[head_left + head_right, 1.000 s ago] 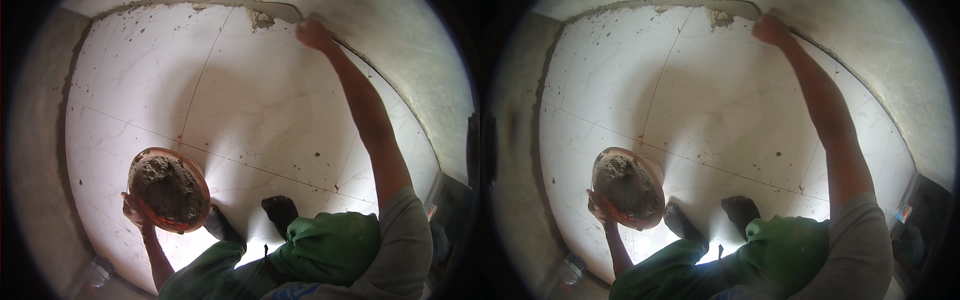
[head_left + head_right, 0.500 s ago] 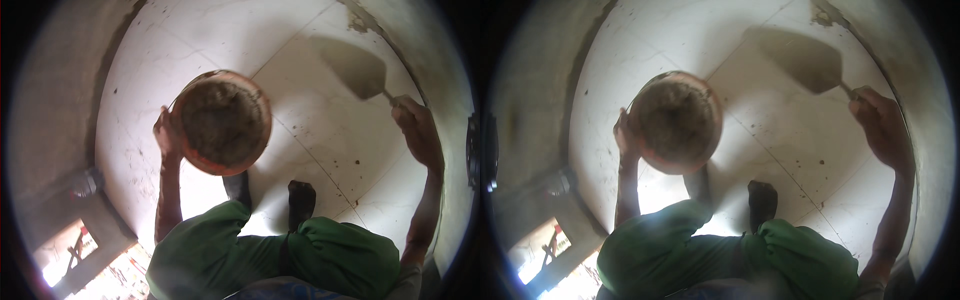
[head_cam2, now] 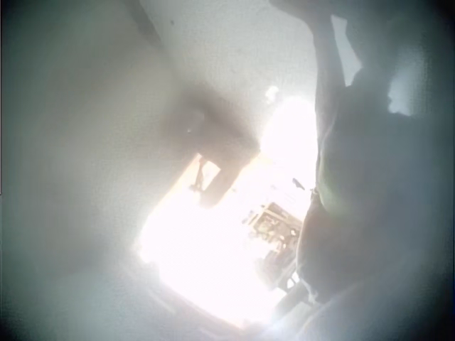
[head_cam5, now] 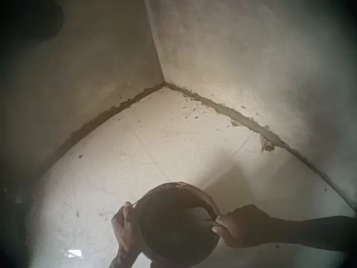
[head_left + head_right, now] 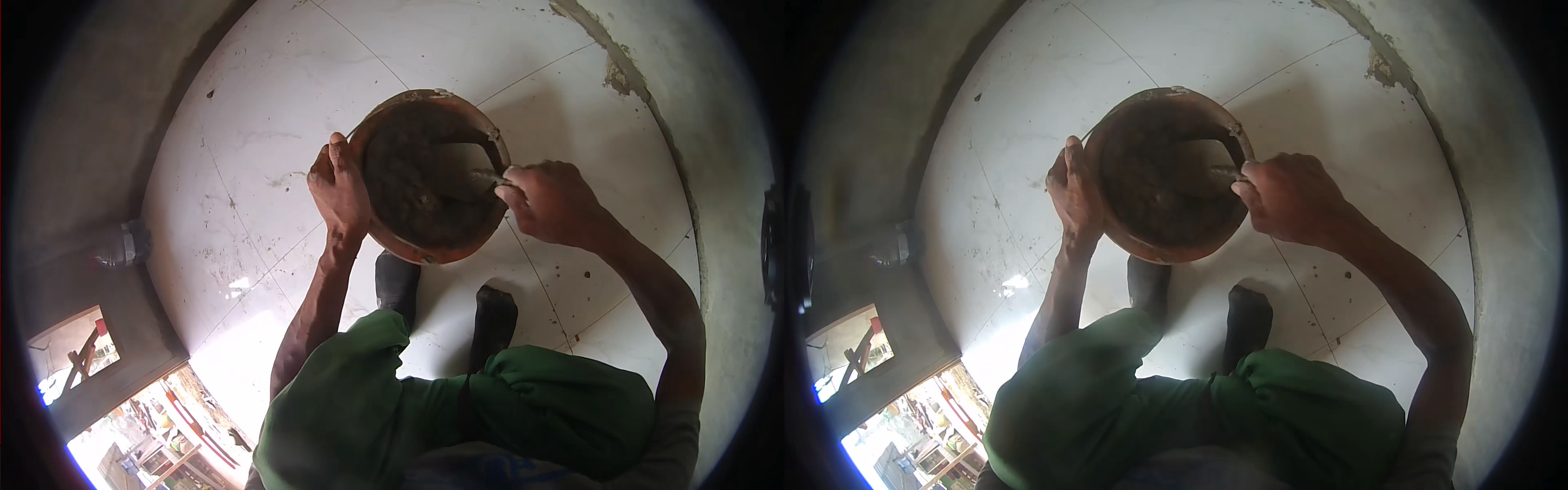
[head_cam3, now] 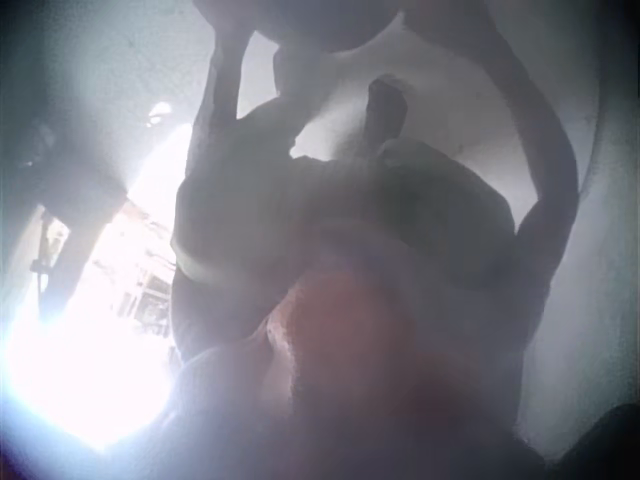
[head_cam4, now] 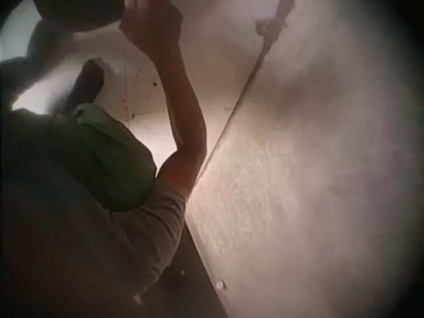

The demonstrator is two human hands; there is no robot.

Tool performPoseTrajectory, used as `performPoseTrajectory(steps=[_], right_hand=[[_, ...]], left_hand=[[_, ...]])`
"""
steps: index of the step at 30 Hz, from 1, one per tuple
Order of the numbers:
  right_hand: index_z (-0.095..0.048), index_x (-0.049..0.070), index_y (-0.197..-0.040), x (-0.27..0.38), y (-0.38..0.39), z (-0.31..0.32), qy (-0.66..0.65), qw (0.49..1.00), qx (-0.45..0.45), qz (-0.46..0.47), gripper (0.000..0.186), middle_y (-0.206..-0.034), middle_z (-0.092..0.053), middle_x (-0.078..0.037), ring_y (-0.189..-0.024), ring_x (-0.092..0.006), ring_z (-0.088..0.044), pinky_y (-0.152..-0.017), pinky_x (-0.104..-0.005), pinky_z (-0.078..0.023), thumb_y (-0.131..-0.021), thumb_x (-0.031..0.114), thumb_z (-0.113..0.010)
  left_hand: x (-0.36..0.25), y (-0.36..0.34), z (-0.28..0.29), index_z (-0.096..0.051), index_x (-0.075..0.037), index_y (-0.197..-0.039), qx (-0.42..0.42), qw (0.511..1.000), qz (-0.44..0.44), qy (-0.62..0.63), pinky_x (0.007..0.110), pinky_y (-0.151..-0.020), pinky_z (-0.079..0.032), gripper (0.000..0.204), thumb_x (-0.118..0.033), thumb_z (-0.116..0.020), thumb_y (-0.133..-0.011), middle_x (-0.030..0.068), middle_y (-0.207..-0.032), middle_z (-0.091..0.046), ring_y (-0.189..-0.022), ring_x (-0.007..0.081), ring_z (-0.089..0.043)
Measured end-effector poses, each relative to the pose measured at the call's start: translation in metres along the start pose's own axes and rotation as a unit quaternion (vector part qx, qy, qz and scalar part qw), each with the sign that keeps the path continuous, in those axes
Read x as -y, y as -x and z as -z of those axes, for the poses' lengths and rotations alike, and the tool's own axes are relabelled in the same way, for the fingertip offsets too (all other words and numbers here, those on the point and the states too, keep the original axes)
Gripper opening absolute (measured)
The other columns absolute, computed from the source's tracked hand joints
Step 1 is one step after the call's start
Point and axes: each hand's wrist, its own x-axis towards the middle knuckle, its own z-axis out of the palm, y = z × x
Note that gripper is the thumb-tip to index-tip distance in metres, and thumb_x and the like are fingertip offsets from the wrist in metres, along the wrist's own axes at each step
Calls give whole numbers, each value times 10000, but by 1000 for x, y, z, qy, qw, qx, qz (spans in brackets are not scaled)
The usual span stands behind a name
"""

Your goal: The person applies mortar from a bucket to the gap between floor tiles and a wall using a trowel. They spread and smooth the material along the edge of the room by hand with the tool.

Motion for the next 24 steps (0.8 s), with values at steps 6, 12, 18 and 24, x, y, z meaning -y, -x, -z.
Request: performPoseTrajectory(steps=[6,12,18,24], right_hand=[[-699,10,-913,-12,30,20,-197,976,3,-95,280,-720,-679,-178,-699,-361,-678,-756,-476,-530,-988,264,-606],[-733,-2,-964,-46,80,32,-325,934,-36,-147,337,-688,-668,-134,-666,-262,-677,-694,-414,-529,-984,323,-650],[-720,41,-1021,-155,173,57,-451,838,-28,-306,320,-657,-653,-83,-503,-144,-640,-425,-290,-491,-1047,352,-651],[-687,36,-887,-271,172,22,-398,800,-206,-400,380,-631,-597,-53,-460,-127,-554,-422,-312,-468,-1062,365,-613]], left_hand=[[35,-22,-3,-620,66,-861,8,986,47,161,330,-656,-405,512,-368,-529,-1117,32,-745,-549,-734,126,-437],[135,-40,47,-557,146,-1372,60,894,-236,-377,495,-931,-575,558,-197,-678,-949,309,-1166,-718,-1095,438,-721],[169,-65,52,-620,115,-1280,51,965,-131,-223,469,-853,-568,402,-212,-542,-1060,249,-1104,-715,-952,380,-709],[111,-43,19,-631,110,-1300,18,987,146,68,433,-783,-581,489,-313,-494,-1097,209,-1096,-720,-909,319,-705]])
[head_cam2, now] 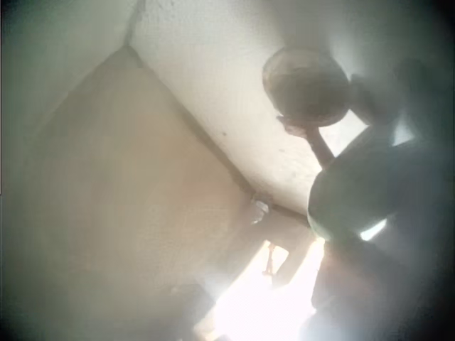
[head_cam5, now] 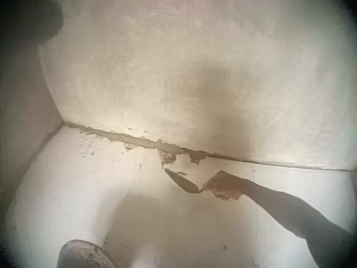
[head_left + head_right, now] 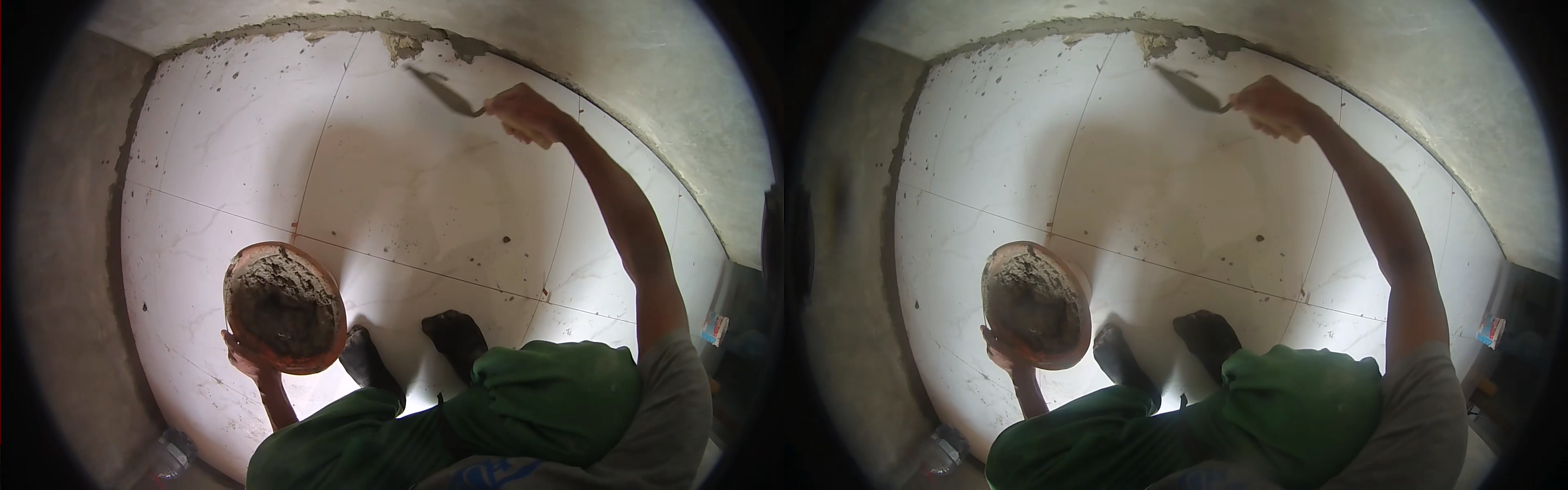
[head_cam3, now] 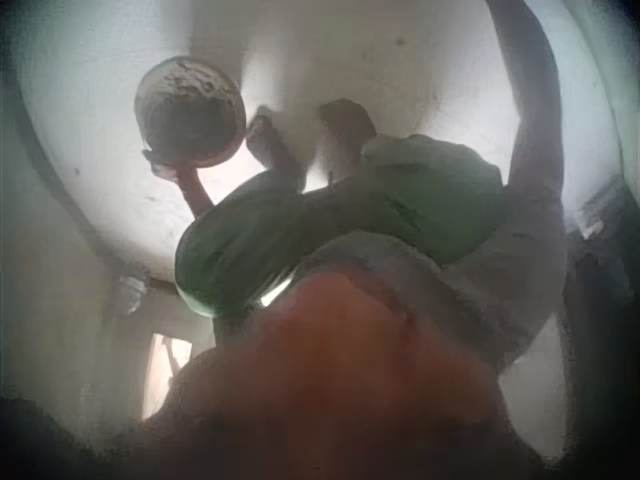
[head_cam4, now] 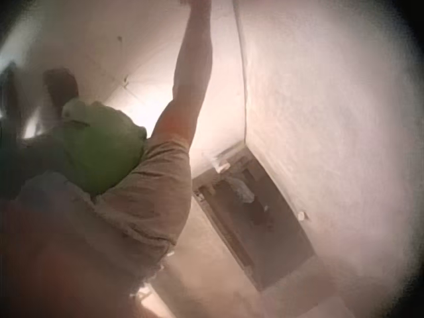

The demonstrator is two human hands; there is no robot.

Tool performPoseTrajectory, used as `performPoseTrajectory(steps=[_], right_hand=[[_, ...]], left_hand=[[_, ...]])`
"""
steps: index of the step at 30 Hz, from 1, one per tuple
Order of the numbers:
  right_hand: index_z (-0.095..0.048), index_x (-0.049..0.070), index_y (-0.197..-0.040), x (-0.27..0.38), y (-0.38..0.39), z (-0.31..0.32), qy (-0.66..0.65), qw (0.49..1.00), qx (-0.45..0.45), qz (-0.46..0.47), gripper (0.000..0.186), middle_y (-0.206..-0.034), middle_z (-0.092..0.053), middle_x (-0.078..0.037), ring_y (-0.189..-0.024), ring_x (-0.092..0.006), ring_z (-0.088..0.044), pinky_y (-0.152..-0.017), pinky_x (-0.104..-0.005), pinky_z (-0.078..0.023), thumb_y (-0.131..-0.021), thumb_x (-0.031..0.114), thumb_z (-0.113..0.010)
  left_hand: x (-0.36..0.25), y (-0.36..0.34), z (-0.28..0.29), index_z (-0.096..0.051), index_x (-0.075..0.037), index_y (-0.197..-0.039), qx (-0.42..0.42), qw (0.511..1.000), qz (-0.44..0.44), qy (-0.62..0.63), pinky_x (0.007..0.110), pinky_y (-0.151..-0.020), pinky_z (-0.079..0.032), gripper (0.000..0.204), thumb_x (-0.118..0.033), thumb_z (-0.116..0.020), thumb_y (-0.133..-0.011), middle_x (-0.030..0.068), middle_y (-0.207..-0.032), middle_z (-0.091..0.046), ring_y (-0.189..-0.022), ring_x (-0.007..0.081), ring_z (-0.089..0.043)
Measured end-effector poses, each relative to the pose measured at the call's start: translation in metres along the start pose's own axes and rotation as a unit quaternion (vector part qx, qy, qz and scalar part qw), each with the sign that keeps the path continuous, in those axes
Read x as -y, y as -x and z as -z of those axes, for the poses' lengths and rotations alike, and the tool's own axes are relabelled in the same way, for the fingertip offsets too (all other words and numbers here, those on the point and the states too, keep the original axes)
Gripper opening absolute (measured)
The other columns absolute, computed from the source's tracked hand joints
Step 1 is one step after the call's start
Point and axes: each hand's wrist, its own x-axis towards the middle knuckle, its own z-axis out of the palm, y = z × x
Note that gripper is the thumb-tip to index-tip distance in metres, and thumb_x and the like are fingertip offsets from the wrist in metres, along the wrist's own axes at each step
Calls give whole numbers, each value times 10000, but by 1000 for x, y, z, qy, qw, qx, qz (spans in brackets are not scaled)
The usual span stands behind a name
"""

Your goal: The person applies mortar from a bucket to the gap between floor tiles and a wall using a trowel. They spread and smooth the material along the edge of the room by hand with the tool.

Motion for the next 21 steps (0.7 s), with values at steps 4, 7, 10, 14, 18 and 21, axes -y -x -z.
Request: performPoseTrajectory(steps=[4,7,10,14,18,21], right_hand=[[-647,34,-867,83,41,-64,76,986,99,112,376,-662,-571,-20,-534,-103,-519,-504,-307,-453,-1075,341,-588],[-644,6,-873,124,88,-85,182,931,84,304,285,-672,-569,-185,-589,-322,-562,-614,-460,-440,-1004,258,-616],[-624,9,-902,169,139,-119,256,917,152,267,228,-654,-596,-181,-634,-348,-603,-652,-463,-459,-995,216,-607],[-636,34,-886,178,150,-151,417,822,158,355,178,-766,-633,-161,-731,-356,-621,-737,-494,-475,-976,188,-640],[-648,11,-926,150,125,-203,388,757,171,498,184,-793,-660,-214,-797,-418,-654,-791,-534,-501,-1008,167,-595],[-633,7,-875,145,123,-249,369,795,225,425,207,-791,-665,-202,-788,-422,-658,-765,-540,-498,-990,178,-615]], left_hand=[[14,-9,25,-608,121,-1364,-16,961,-165,-220,407,-833,-576,579,-380,-461,-1114,194,-1129,-715,-922,289,-686],[-3,-4,18,-570,158,-1387,-12,867,-315,-386,380,-963,-529,528,-290,-475,-1123,185,-1141,-709,-1007,271,-653],[-79,43,-19,-685,71,-1095,-9,996,16,90,345,-826,-476,423,-311,-506,-1119,94,-970,-665,-885,182,-540],[-77,69,-34,-688,43,-1009,-13,992,-126,30,341,-820,-469,410,-325,-540,-1113,78,-947,-659,-890,161,-543],[-100,94,-51,-638,15,-896,5,988,-143,59,295,-746,-435,456,-374,-553,-1116,0,-827,-606,-793,108,-479],[-102,106,-57,-605,1,-864,-18,990,-141,25,287,-728,-413,447,-364,-545,-1115,-18,-820,-582,-785,98,-445]])
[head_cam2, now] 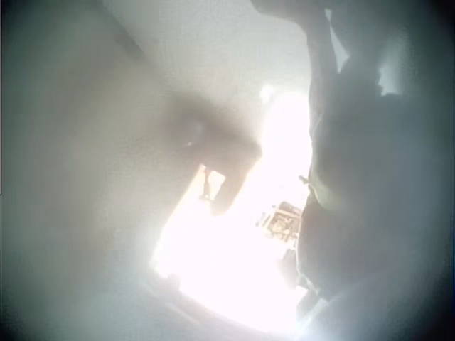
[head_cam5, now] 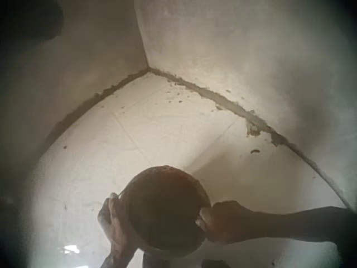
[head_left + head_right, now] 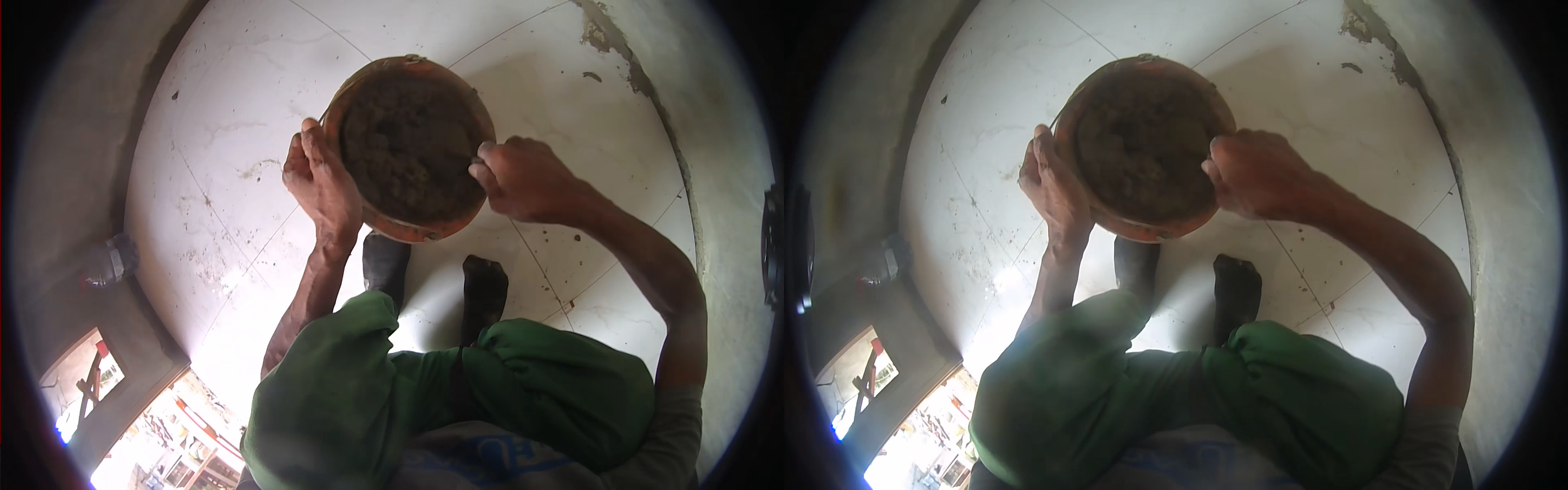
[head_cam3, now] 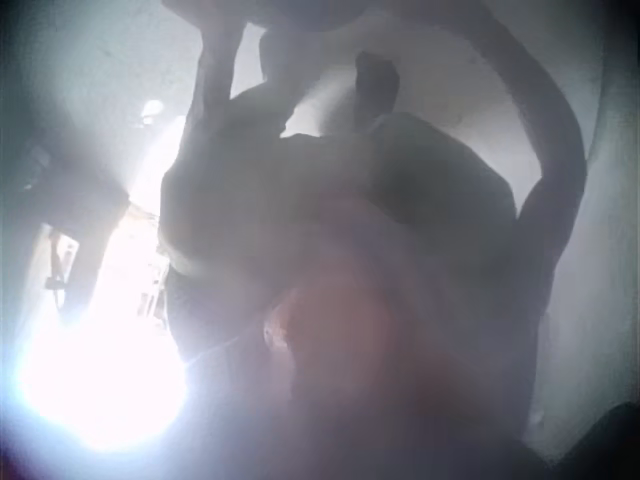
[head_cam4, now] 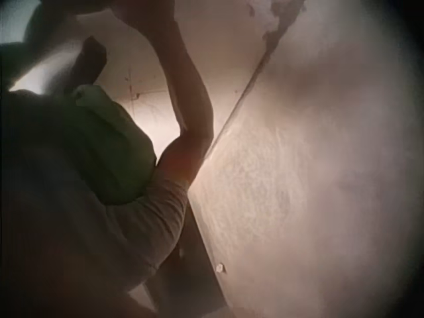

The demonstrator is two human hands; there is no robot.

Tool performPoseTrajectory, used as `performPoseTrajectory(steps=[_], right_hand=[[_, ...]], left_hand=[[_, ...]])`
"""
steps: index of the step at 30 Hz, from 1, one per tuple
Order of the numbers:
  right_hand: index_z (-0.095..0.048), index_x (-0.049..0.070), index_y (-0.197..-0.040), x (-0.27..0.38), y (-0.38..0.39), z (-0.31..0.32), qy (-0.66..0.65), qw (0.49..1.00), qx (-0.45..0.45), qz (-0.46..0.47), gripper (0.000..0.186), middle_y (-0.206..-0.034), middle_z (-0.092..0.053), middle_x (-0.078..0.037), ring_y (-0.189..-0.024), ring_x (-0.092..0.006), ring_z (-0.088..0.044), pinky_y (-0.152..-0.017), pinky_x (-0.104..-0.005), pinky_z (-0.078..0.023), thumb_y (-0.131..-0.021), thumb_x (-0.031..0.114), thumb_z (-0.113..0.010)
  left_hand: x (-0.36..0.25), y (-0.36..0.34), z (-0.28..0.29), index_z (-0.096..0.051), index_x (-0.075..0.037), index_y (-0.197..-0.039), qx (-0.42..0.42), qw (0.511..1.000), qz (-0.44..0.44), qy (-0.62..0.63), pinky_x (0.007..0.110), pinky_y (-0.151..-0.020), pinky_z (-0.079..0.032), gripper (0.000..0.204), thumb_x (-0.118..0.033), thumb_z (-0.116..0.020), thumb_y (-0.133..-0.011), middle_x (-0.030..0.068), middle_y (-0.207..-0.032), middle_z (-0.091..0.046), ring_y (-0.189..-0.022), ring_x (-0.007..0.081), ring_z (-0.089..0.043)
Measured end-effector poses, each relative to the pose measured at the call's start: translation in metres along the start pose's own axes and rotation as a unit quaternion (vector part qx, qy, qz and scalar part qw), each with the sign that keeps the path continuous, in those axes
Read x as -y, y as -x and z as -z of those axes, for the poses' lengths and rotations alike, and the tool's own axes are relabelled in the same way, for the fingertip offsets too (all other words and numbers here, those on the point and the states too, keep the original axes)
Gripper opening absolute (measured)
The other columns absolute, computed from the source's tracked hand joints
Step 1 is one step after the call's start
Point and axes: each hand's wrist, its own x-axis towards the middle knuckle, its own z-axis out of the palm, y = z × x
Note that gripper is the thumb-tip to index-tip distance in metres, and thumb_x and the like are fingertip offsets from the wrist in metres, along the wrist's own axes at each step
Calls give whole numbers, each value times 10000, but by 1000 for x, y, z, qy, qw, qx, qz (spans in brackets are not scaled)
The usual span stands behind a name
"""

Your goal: The person applies mortar from a bucket to the gap between floor tiles and a wall using a trowel. They spread and smooth the material along the edge of the room by hand with the tool.

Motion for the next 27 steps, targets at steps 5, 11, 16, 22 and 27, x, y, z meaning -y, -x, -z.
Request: performPoseTrajectory(steps=[5,11,16,22,27], right_hand=[[-594,-34,-792,7,9,18,-142,985,19,-93,286,-743,-664,-220,-732,-407,-673,-723,-536,-498,-979,182,-599],[-669,-62,-833,-12,61,32,-335,920,-40,-198,322,-726,-645,-239,-644,-324,-624,-679,-446,-509,-966,229,-640],[-701,-34,-919,-77,126,39,-369,903,-16,-219,361,-682,-657,-96,-595,-155,-643,-553,-336,-509,-1027,309,-675],[-702,-19,-1055,-233,241,46,-525,760,-104,-369,441,-669,-636,-95,-476,-169,-585,-434,-331,-486,-1038,416,-631],[-691,16,-971,-231,220,47,-412,764,-216,-447,401,-648,-592,-51,-483,-131,-546,-435,-309,-439,-1031,407,-626]], left_hand=[[26,-12,23,-657,52,-939,3,999,-19,50,318,-765,-441,458,-355,-536,-1112,27,-857,-637,-814,130,-499],[50,-37,39,-682,109,-1211,37,994,22,-98,379,-815,-526,486,-331,-505,-1108,140,-983,-713,-865,206,-617],[93,-40,61,-666,91,-1332,1,976,213,51,372,-743,-566,603,-419,-428,-1116,133,-1055,-728,-819,210,-662],[104,-49,54,-625,35,-1381,44,978,204,12,399,-968,-530,618,-480,-470,-1076,144,-1225,-675,-1093,265,-658],[106,-53,58,-675,15,-1252,12,981,195,7,380,-865,-511,550,-481,-496,-1097,64,-1036,-641,-943,214,-613]])
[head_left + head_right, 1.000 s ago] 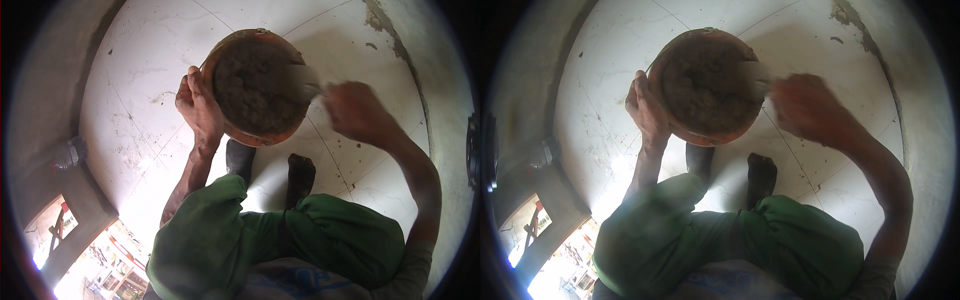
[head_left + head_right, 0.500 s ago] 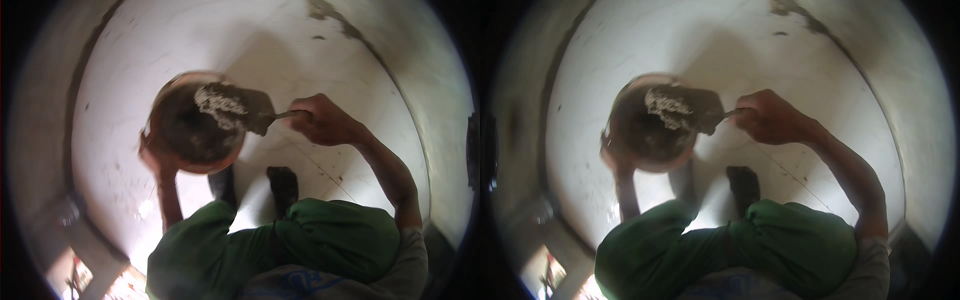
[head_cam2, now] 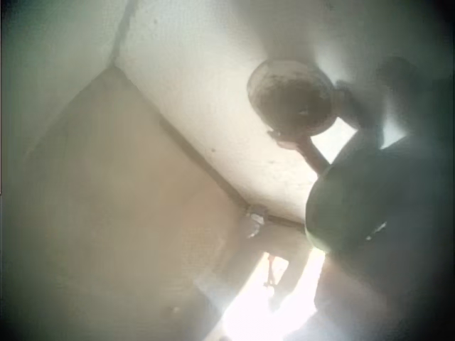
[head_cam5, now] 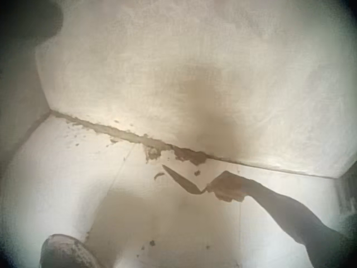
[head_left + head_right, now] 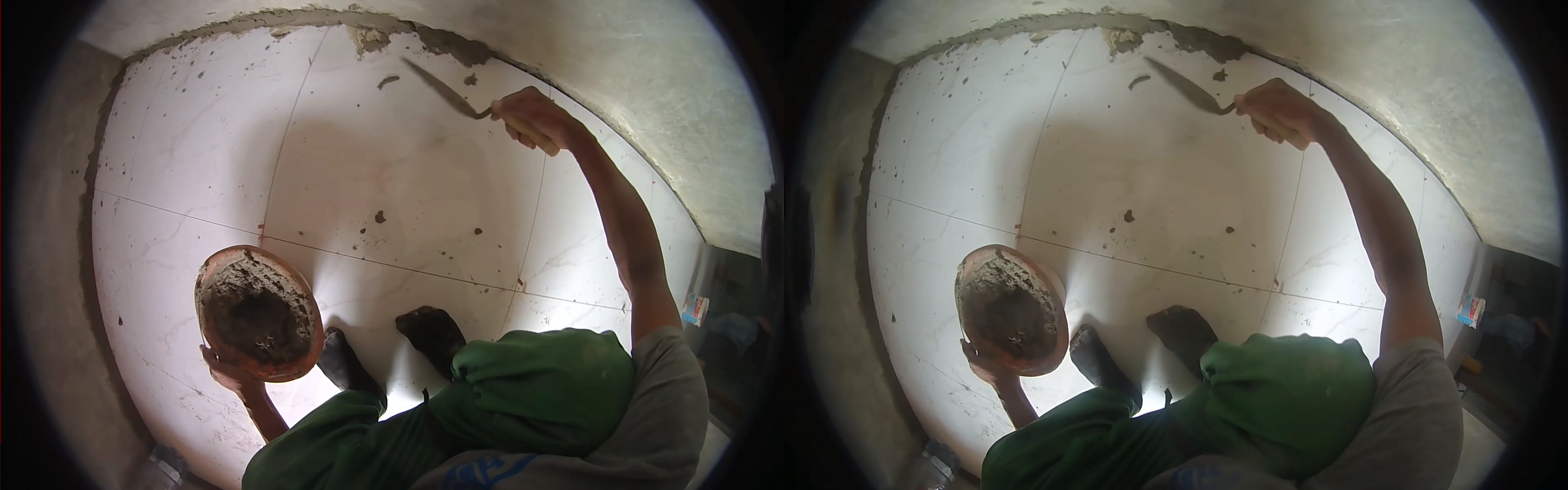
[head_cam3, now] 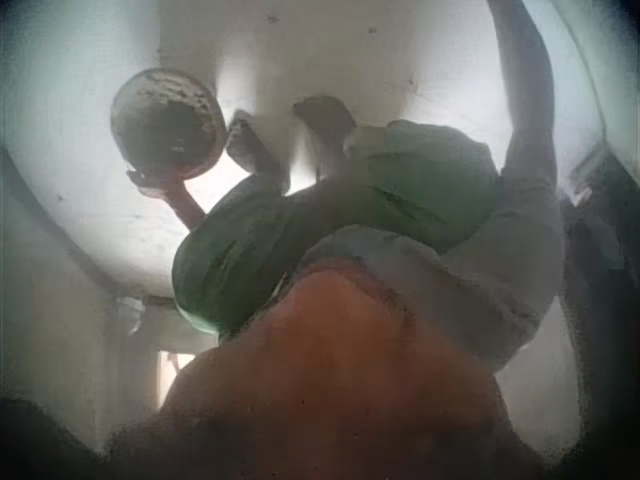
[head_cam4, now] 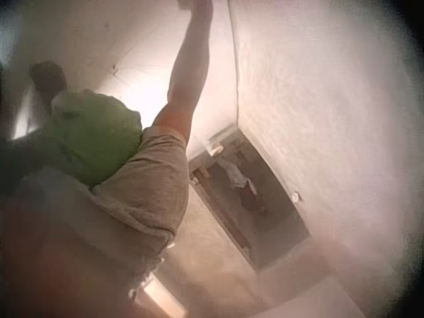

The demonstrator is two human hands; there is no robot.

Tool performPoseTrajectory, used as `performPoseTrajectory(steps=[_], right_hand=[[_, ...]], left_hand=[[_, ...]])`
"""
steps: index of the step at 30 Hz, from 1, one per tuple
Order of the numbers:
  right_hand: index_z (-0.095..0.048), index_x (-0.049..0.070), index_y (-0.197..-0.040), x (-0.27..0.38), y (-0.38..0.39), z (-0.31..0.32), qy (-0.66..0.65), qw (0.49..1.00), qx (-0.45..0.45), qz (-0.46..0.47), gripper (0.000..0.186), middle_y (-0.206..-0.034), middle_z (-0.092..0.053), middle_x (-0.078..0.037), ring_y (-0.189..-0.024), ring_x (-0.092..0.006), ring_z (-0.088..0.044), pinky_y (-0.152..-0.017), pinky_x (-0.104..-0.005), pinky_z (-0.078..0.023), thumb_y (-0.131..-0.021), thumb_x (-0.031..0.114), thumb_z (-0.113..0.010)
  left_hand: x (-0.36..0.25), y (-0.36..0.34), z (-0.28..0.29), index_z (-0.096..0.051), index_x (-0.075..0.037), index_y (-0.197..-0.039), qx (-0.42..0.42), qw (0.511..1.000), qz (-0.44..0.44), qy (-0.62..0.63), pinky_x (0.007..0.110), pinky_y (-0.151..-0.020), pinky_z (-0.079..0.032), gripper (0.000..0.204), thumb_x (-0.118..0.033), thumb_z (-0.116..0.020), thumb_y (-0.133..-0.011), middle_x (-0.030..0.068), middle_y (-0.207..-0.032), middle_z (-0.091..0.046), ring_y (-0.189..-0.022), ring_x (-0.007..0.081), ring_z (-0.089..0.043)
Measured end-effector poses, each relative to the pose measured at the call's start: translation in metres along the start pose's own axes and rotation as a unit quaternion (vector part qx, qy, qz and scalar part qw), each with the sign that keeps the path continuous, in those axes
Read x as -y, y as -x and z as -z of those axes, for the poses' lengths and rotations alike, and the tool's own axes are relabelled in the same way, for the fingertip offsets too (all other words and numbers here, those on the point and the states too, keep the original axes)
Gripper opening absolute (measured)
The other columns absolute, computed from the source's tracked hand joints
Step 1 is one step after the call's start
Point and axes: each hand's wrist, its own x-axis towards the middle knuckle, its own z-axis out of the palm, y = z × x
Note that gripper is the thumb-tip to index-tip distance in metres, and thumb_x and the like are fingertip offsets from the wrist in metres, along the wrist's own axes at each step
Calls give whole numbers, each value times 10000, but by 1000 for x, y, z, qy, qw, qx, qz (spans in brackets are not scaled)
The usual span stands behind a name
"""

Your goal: The person applies mortar from a bucket to the gap between floor tiles and a wall using a trowel. They spread and smooth the material along the edge of the room by hand with the tool.

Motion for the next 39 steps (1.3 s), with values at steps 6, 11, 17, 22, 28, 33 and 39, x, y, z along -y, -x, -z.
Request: performPoseTrajectory(steps=[6,11,17,22,28,33,39], right_hand=[[-693,28,-959,-41,-19,-1,215,966,-128,68,365,-789,-687,-121,-694,-259,-667,-648,-412,-532,-1021,376,-603],[-715,45,-1075,-79,-37,39,408,875,-258,39,362,-1036,-765,-219,-1026,-400,-733,-918,-528,-562,-1032,369,-559],[-723,31,-1035,-72,-87,56,504,808,-281,119,387,-966,-754,-254,-943,-465,-720,-880,-574,-561,-1043,386,-569],[-745,11,-1071,-11,-113,26,417,846,-323,72,386,-1022,-757,-258,-1007,-453,-724,-930,-552,-564,-1010,340,-551],[-754,29,-1063,-9,-127,7,476,829,-280,90,355,-1037,-764,-238,-1026,-446,-724,-946,-549,-562,-986,307,-548],[-743,45,-1063,18,-120,8,480,824,-284,100,383,-1038,-758,-245,-1041,-456,-713,-937,-554,-556,-1008,361,-534],[-739,93,-1049,-68,-59,26,450,824,-327,108,339,-950,-766,-198,-911,-407,-744,-820,-523,-584,-1037,386,-569]], left_hand=[[11,-13,13,-595,-9,-1443,59,996,27,68,430,-1062,-489,599,-471,-459,-1086,138,-1348,-646,-1209,300,-631],[10,-12,11,-562,-11,-1473,74,992,36,96,442,-1110,-469,598,-455,-443,-1090,156,-1429,-611,-1288,314,-601],[14,-13,10,-611,-2,-1461,72,993,42,79,413,-1090,-453,612,-464,-427,-1105,125,-1378,-636,-1225,266,-596],[1,-4,4,-621,-29,-1449,8,999,40,0,400,-1051,-466,611,-482,-388,-1113,110,-1321,-650,-1169,254,-606],[-1,-1,0,-603,-10,-1443,40,997,41,53,397,-1070,-473,572,-438,-421,-1110,117,-1334,-649,-1202,262,-624],[-1,-3,3,-619,-17,-1468,21,999,37,28,378,-1063,-440,612,-472,-410,-1117,97,-1326,-639,-1157,239,-593],[-6,2,2,-651,-23,-1383,16,998,55,41,391,-1073,-437,576,-475,-405,-1124,103,-1348,-631,-1171,243,-594]])
